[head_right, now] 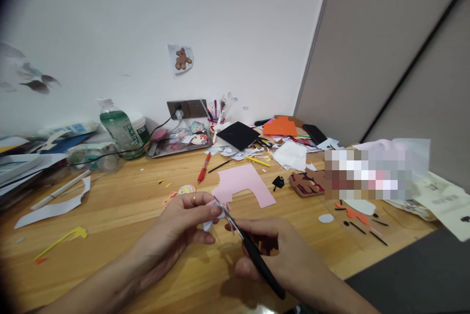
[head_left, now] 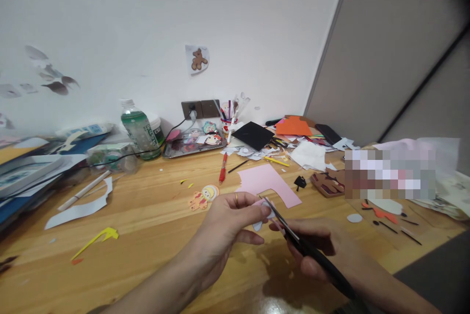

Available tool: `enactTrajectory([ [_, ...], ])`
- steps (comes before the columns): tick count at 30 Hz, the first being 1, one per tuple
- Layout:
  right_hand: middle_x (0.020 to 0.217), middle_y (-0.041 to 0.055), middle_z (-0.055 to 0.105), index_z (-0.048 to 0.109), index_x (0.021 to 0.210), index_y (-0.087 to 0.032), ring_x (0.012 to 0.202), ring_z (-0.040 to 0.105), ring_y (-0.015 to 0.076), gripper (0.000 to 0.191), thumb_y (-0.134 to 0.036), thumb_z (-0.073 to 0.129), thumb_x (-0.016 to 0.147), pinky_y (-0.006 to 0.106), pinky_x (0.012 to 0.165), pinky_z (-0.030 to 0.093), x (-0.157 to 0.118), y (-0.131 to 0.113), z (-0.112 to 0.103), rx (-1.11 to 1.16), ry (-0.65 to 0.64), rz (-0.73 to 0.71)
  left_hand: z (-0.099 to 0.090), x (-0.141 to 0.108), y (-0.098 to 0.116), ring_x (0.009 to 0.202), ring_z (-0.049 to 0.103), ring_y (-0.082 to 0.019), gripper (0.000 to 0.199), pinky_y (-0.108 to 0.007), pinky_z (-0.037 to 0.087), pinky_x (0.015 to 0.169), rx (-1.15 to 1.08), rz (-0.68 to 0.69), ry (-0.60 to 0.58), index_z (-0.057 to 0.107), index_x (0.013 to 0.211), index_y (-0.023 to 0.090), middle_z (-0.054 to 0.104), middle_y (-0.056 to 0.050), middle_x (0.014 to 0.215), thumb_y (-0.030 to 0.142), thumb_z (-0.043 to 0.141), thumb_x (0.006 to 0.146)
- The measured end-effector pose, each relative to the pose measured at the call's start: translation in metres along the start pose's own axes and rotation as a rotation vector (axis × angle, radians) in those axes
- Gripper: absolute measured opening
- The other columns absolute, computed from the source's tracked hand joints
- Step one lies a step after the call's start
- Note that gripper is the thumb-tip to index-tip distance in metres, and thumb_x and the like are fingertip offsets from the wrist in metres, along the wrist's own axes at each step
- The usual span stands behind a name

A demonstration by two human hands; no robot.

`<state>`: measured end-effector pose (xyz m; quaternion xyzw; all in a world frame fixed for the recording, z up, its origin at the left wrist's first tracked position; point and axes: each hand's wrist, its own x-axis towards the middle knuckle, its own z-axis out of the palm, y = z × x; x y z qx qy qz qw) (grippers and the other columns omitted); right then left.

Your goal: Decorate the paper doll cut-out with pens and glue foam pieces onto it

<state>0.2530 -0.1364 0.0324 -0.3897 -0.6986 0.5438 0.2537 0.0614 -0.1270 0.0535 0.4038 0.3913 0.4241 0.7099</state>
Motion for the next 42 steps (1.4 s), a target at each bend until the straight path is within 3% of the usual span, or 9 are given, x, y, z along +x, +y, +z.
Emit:
enactTrajectory([
  [14,0.059,-0.002,0.043,0.061,0.109,-0.022,0.054,0.035,0.0104,0.053,-0.049,0.065,0.063,0.021,0.048,0.029,-0.002,0.0,-0.005,-0.055,0.037,0.044,-0.001,0.001,0.004,0.066,0.054,-0.011,0.018,-0.016,0.045,0.048,0.003,-0.042,0.008,0.062,0.07,0.012,0.06,-0.004,0.074,0.027,0.069,0.063],
  [22,0.067,-0.001,0.053,0.057,0.115,-0.024,0.061,0.044,0.013,0.048,-0.038,0.063,0.069,0.024,0.059,0.037,-0.002,-0.008,-0.004,-0.118,0.023,-0.029,0.005,-0.002,0.008,0.063,0.05,-0.01,0.016,-0.016,0.043,0.046,0.045,-0.048,0.052,0.064,0.065,0.011,0.059,-0.004,0.069,0.024,0.07,0.059],
  [26,0.069,-0.0004,0.056,0.059,0.112,-0.026,0.066,0.047,0.0156,0.048,-0.042,0.065,0.067,0.025,0.06,0.039,-0.003,-0.011,-0.006,-0.137,0.03,-0.022,0.002,-0.001,0.009,0.064,0.052,-0.01,0.015,-0.017,0.043,0.049,0.061,-0.041,0.029,0.065,0.065,0.012,0.062,-0.005,0.072,0.025,0.07,0.059],
  [32,0.067,-0.0013,0.052,0.061,0.11,-0.026,0.064,0.044,0.0143,0.054,-0.046,0.069,0.061,0.025,0.06,0.038,-0.004,-0.015,-0.008,-0.132,0.061,0.062,-0.002,0.0,0.011,0.065,0.053,-0.009,0.015,-0.017,0.044,0.052,0.064,-0.052,0.022,0.065,0.063,0.012,0.064,-0.005,0.073,0.024,0.072,0.059],
  [42,0.063,-0.0026,0.042,0.06,0.11,-0.025,0.058,0.036,0.0111,0.052,-0.046,0.067,0.063,0.022,0.054,0.032,0.0,-0.002,-0.002,0.049,0.045,0.008,0.0,-0.002,0.009,0.069,0.052,-0.01,0.017,-0.017,0.045,0.051,0.061,-0.018,0.017,0.06,0.065,0.014,0.061,-0.002,0.077,0.027,0.07,0.062],
])
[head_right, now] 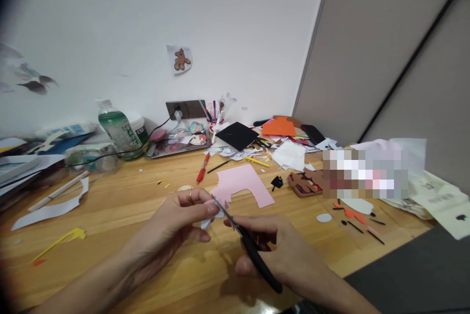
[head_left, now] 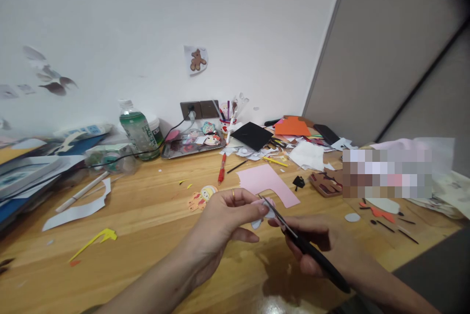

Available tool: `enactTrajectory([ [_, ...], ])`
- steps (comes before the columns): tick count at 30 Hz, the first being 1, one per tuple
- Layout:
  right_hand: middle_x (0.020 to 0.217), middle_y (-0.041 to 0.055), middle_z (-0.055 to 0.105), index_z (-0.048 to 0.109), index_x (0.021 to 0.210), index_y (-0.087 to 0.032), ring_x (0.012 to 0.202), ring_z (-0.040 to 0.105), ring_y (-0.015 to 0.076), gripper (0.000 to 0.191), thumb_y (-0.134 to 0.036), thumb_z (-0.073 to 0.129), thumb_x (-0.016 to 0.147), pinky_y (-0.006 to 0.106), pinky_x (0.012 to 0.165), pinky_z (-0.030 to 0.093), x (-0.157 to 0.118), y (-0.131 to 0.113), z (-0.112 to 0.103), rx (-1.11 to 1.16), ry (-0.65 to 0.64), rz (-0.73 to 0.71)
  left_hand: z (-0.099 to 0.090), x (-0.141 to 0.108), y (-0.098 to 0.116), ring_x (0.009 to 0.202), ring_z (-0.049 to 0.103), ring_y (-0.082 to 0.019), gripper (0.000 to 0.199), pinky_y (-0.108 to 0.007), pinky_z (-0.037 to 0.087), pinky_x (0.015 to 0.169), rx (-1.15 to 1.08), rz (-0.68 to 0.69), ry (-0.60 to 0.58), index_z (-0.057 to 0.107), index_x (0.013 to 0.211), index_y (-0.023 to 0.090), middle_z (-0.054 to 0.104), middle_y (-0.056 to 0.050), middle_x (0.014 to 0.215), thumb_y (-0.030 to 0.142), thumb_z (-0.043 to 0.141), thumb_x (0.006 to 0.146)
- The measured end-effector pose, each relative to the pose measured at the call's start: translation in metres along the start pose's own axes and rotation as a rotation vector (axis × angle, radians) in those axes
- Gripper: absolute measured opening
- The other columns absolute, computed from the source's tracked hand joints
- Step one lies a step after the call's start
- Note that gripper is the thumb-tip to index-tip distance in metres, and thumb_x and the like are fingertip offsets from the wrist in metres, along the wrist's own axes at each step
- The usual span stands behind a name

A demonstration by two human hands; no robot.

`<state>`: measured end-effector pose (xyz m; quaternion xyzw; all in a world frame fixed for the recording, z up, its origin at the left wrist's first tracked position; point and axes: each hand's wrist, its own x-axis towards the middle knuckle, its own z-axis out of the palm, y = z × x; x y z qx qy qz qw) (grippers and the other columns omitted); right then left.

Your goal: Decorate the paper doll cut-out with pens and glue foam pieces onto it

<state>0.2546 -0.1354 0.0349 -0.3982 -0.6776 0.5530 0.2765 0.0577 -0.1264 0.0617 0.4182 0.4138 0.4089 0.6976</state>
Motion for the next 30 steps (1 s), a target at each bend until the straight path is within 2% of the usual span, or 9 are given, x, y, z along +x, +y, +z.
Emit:
enactTrajectory([
  [8,0.063,-0.0025,0.038,0.058,0.111,-0.022,0.055,0.029,0.0097,0.057,-0.056,0.061,0.066,0.022,0.049,0.024,0.0049,0.0102,0.0059,0.119,-0.043,-0.058,0.0029,-0.0023,-0.0053,0.07,0.054,-0.011,0.015,-0.017,0.044,0.051,-0.042,0.018,-0.015,0.059,0.071,0.016,0.061,-0.001,0.077,0.028,0.066,0.066],
  [17,0.06,-0.0036,0.034,0.059,0.107,-0.021,0.053,0.027,0.0092,0.057,-0.059,0.059,0.065,0.022,0.047,0.021,0.0055,0.0075,0.0038,0.073,-0.049,-0.072,0.003,-0.0016,-0.008,0.072,0.053,-0.012,0.015,-0.017,0.044,0.052,-0.077,0.007,-0.036,0.058,0.072,0.016,0.061,-0.003,0.075,0.028,0.065,0.068],
  [23,0.062,-0.0034,0.034,0.059,0.108,-0.022,0.055,0.029,0.0095,0.047,-0.046,0.064,0.068,0.021,0.049,0.025,0.0053,0.0087,0.0032,0.012,-0.019,-0.027,0.0021,-0.0033,-0.006,0.074,0.054,-0.011,0.014,-0.017,0.045,0.053,-0.07,0.008,-0.022,0.061,0.075,0.017,0.061,-0.002,0.079,0.027,0.067,0.067],
  [27,0.062,-0.0029,0.035,0.061,0.105,-0.022,0.055,0.03,0.0098,0.047,-0.048,0.065,0.066,0.021,0.05,0.031,0.0048,0.0059,0.0048,0.057,-0.001,-0.018,0.0029,-0.0033,-0.0046,0.074,0.056,-0.012,0.014,-0.017,0.046,0.053,-0.063,0.025,-0.014,0.062,0.075,0.016,0.061,-0.002,0.081,0.028,0.066,0.068],
  [30,0.061,-0.0028,0.035,0.062,0.104,-0.021,0.055,0.03,0.0097,0.048,-0.048,0.066,0.064,0.021,0.048,0.029,0.0054,0.0074,0.0053,0.065,0.007,-0.03,0.0031,-0.0029,-0.0055,0.074,0.057,-0.012,0.013,-0.017,0.045,0.053,-0.076,0.028,-0.023,0.062,0.075,0.017,0.062,-0.003,0.079,0.028,0.065,0.069],
])
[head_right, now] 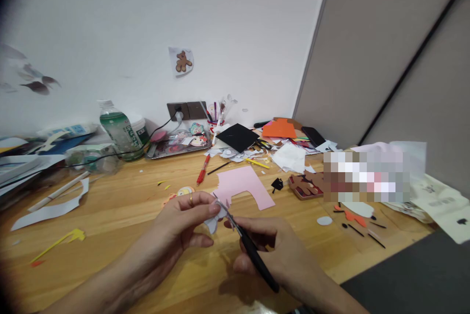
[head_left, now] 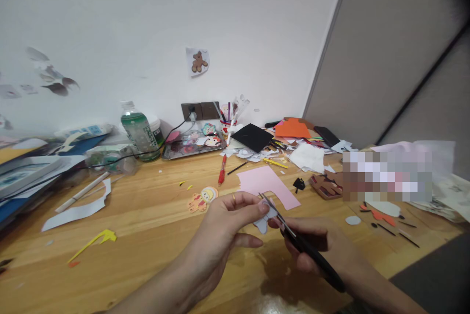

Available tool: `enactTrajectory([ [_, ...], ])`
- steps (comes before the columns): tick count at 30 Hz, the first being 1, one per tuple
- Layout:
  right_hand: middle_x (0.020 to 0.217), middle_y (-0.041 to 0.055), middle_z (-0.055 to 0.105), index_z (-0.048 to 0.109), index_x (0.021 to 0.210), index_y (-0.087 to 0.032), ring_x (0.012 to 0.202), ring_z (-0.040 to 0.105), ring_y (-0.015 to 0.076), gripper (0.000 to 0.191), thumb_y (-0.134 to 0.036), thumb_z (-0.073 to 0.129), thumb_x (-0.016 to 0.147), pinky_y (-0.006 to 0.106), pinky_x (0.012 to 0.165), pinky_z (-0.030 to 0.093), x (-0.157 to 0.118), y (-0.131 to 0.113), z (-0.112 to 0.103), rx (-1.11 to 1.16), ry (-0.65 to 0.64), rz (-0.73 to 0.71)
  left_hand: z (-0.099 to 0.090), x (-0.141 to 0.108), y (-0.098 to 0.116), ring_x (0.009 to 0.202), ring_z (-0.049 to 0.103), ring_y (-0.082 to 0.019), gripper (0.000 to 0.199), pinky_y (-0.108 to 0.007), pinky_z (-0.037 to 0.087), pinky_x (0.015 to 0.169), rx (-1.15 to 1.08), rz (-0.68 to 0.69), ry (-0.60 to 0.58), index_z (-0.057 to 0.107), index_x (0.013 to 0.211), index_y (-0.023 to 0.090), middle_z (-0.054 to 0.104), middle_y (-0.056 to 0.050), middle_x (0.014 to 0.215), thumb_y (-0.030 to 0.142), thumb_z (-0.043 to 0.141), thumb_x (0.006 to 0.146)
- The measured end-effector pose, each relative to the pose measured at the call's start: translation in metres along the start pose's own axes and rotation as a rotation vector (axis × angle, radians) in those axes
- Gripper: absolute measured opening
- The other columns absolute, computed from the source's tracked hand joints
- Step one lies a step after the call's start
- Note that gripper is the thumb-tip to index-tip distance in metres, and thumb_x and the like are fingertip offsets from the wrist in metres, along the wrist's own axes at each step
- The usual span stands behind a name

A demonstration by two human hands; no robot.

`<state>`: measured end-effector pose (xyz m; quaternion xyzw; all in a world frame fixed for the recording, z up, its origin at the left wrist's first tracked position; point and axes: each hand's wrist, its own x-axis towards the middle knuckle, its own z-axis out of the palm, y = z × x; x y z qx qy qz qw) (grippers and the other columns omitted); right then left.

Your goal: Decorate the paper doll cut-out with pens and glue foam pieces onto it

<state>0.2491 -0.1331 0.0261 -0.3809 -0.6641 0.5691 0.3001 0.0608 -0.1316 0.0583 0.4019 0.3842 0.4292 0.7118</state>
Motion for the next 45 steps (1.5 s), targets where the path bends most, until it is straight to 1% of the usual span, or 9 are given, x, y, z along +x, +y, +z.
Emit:
enactTrajectory([
  [5,0.061,-0.0034,0.033,0.062,0.106,-0.02,0.055,0.029,0.0093,0.05,-0.046,0.067,0.063,0.021,0.048,0.024,0.0,0.004,-0.001,0.001,0.016,0.013,-0.001,0.001,-0.001,0.073,0.056,-0.011,0.013,-0.017,0.046,0.054,0.0,0.005,0.003,0.063,0.075,0.016,0.061,-0.002,0.081,0.027,0.066,0.068],
  [11,0.061,-0.003,0.035,0.064,0.101,-0.022,0.054,0.029,0.0096,0.043,-0.043,0.067,0.064,0.022,0.049,0.024,-0.001,-0.004,-0.002,0.014,-0.008,0.056,0.0,0.001,0.002,0.07,0.056,-0.01,0.013,-0.016,0.046,0.053,0.016,0.002,-0.024,0.063,0.074,0.014,0.062,-0.003,0.076,0.026,0.065,0.069],
  [15,0.06,-0.0034,0.034,0.064,0.102,-0.022,0.054,0.028,0.0098,0.046,-0.046,0.067,0.063,0.023,0.048,0.022,-0.003,-0.006,-0.005,-0.019,-0.025,0.041,-0.001,0.003,0.002,0.066,0.055,-0.01,0.014,-0.017,0.046,0.052,0.016,0.002,-0.007,0.062,0.073,0.014,0.062,-0.003,0.075,0.027,0.066,0.067],
  [21,0.062,-0.0027,0.038,0.06,0.11,-0.02,0.057,0.032,0.0104,0.049,-0.047,0.062,0.069,0.022,0.051,0.026,-0.005,-0.007,-0.007,-0.111,-0.058,-0.015,0.0,0.005,0.004,0.065,0.055,-0.011,0.018,-0.018,0.045,0.05,0.048,-0.019,0.03,0.062,0.07,0.013,0.061,-0.003,0.072,0.028,0.069,0.063],
  [25,0.062,-0.0026,0.041,0.061,0.108,-0.021,0.057,0.033,0.0103,0.045,-0.045,0.061,0.071,0.021,0.052,0.031,-0.002,-0.012,-0.007,-0.149,-0.076,-0.053,0.002,0.005,0.007,0.062,0.053,-0.01,0.018,-0.017,0.044,0.049,0.081,-0.038,0.068,0.062,0.065,0.011,0.062,-0.004,0.069,0.027,0.07,0.06],
  [32,0.063,-0.0025,0.046,0.062,0.108,-0.023,0.056,0.036,0.0096,0.046,-0.044,0.066,0.066,0.02,0.053,0.034,0.0,-0.016,-0.007,-0.077,-0.063,0.015,0.001,0.007,0.009,0.057,0.049,-0.008,0.018,-0.017,0.044,0.047,0.126,-0.038,0.099,0.062,0.063,0.011,0.06,-0.003,0.067,0.026,0.07,0.057],
  [36,0.061,-0.0039,0.042,0.061,0.108,-0.027,0.054,0.033,0.0085,0.045,-0.041,0.067,0.066,0.018,0.052,0.033,-0.002,-0.016,-0.008,-0.074,-0.067,0.031,0.0,0.008,0.009,0.058,0.047,-0.008,0.018,-0.017,0.044,0.046,0.14,-0.034,0.082,0.061,0.061,0.012,0.059,-0.002,0.065,0.026,0.07,0.057],
  [41,0.061,-0.0032,0.043,0.062,0.108,-0.025,0.055,0.033,0.009,0.048,-0.042,0.068,0.063,0.019,0.051,0.032,-0.002,-0.016,-0.009,-0.13,-0.034,0.062,-0.001,0.008,0.01,0.057,0.049,-0.008,0.017,-0.016,0.044,0.046,0.143,-0.039,0.087,0.062,0.062,0.011,0.058,-0.001,0.062,0.025,0.07,0.058],
  [45,0.061,-0.0033,0.043,0.063,0.106,-0.027,0.055,0.034,0.009,0.047,-0.043,0.068,0.063,0.019,0.052,0.032,-0.002,-0.016,-0.009,-0.126,-0.022,0.075,-0.004,0.007,0.009,0.055,0.053,-0.007,0.016,-0.016,0.043,0.048,0.138,-0.032,-0.001,0.062,0.068,0.011,0.062,-0.003,0.067,0.027,0.066,0.064],
])
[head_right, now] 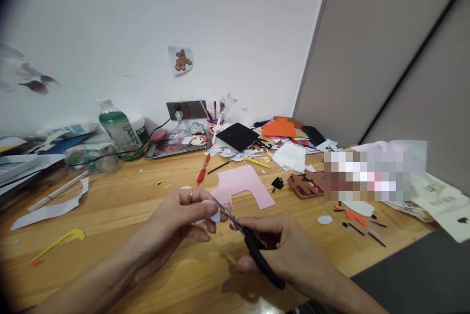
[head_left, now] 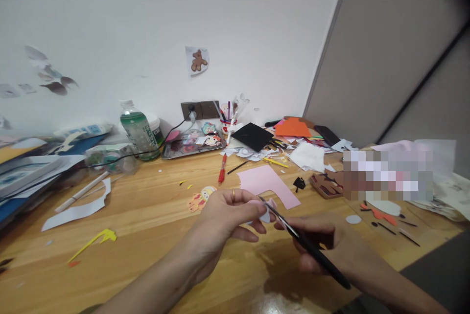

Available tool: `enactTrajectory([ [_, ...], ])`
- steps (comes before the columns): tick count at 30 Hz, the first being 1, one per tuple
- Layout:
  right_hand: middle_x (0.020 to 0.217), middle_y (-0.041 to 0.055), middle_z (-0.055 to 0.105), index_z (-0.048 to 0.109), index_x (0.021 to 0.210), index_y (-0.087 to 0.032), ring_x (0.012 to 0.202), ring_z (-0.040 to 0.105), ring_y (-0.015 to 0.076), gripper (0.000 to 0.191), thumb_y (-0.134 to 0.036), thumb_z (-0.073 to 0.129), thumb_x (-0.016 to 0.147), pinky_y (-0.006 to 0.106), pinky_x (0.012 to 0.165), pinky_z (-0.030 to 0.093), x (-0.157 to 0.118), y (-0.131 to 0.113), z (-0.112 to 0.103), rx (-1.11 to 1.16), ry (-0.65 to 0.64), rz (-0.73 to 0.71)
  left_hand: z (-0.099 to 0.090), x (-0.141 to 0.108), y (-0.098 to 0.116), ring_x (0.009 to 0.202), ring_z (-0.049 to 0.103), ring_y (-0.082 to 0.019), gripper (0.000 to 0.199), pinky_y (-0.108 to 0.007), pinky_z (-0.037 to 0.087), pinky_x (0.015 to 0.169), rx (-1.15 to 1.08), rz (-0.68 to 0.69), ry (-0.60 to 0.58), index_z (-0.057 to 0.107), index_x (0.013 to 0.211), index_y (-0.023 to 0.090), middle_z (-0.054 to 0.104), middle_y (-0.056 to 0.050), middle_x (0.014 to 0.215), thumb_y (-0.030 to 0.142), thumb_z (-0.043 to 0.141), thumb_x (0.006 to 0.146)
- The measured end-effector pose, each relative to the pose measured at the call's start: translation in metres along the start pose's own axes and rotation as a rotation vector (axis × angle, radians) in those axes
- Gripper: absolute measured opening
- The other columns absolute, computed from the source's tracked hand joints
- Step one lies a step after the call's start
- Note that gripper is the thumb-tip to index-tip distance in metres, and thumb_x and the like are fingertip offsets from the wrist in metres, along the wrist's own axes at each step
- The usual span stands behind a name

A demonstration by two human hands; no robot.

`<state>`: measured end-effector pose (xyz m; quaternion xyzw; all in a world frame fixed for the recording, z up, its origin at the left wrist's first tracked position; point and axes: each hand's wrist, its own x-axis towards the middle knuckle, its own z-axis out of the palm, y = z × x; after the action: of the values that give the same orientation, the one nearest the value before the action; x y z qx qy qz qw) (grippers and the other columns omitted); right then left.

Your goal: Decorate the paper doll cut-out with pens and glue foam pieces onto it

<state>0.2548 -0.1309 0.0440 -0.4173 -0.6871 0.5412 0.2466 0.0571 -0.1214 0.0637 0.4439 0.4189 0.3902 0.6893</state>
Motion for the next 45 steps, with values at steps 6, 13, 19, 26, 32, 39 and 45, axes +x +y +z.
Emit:
enactTrajectory([
  [6,0.064,-0.002,0.047,0.06,0.11,-0.026,0.057,0.036,0.0106,0.046,-0.042,0.065,0.067,0.02,0.053,0.033,-0.0003,0.0002,0.0012,0.029,-0.041,-0.031,0.001,0.001,0.0002,0.052,0.054,-0.007,0.016,-0.015,0.043,0.048,0.0,0.007,-0.015,0.061,0.068,0.011,0.065,-0.005,0.066,0.027,0.065,0.066],
  [13,0.062,-0.0019,0.043,0.062,0.107,-0.025,0.055,0.033,0.0105,0.046,-0.045,0.065,0.066,0.02,0.05,0.032,-0.0008,0.002,0.0022,0.004,-0.016,-0.021,0.0023,-0.0014,0.0008,0.051,0.053,-0.007,0.016,-0.015,0.042,0.047,0.023,-0.005,0.015,0.061,0.065,0.011,0.062,-0.003,0.06,0.027,0.065,0.065],
  [19,0.06,-0.003,0.04,0.064,0.105,-0.025,0.054,0.031,0.0092,0.048,-0.046,0.068,0.062,0.019,0.048,0.03,-0.0006,-0.0007,0.0009,0.004,-0.017,-0.018,0.0039,0.0003,0.0033,0.05,0.052,-0.006,0.015,-0.015,0.042,0.047,0.018,0.004,0.034,0.059,0.062,0.012,0.06,0.0,0.058,0.025,0.065,0.064],
  [26,0.06,-0.002,0.038,0.063,0.106,-0.019,0.056,0.031,0.0102,0.051,-0.046,0.067,0.062,0.021,0.049,0.029,0.0,0.0009,0.0025,0.0,0.02,0.023,0.0004,0.0002,0.001,0.053,0.051,-0.006,0.017,-0.014,0.044,0.048,-0.049,0.054,-0.011,0.061,0.069,0.012,0.058,0.0,0.06,0.028,0.066,0.067],
  [32,0.064,-0.0017,0.041,0.063,0.105,-0.022,0.057,0.035,0.0103,0.052,-0.047,0.068,0.061,0.02,0.05,0.031,0.0015,0.0055,0.0064,0.04,0.068,0.07,0.0008,-0.0011,-0.0032,0.057,0.047,-0.006,0.016,-0.013,0.044,0.045,-0.138,0.059,0.008,0.062,0.075,0.01,0.058,-0.003,0.069,0.024,0.066,0.067],
  [39,0.061,-0.0019,0.043,0.063,0.104,-0.021,0.055,0.036,0.0103,0.051,-0.053,0.062,0.065,0.02,0.05,0.032,0.0022,-0.0009,0.0086,-0.019,0.038,-0.024,0.0023,-0.001,-0.0037,0.058,0.045,-0.007,0.012,-0.013,0.044,0.045,-0.128,0.059,0.012,0.062,0.071,0.011,0.057,-0.002,0.066,0.022,0.066,0.066],
  [45,0.066,-0.0006,0.052,0.058,0.112,-0.023,0.06,0.044,0.0129,0.051,-0.049,0.062,0.068,0.023,0.055,0.035,0.001,-0.0015,0.0081,-0.066,0.05,-0.011,0.0032,-0.0013,-0.0036,0.058,0.046,-0.007,0.011,-0.014,0.044,0.045,-0.1,0.06,0.026,0.062,0.069,0.012,0.057,-0.001,0.065,0.021,0.066,0.065],
])
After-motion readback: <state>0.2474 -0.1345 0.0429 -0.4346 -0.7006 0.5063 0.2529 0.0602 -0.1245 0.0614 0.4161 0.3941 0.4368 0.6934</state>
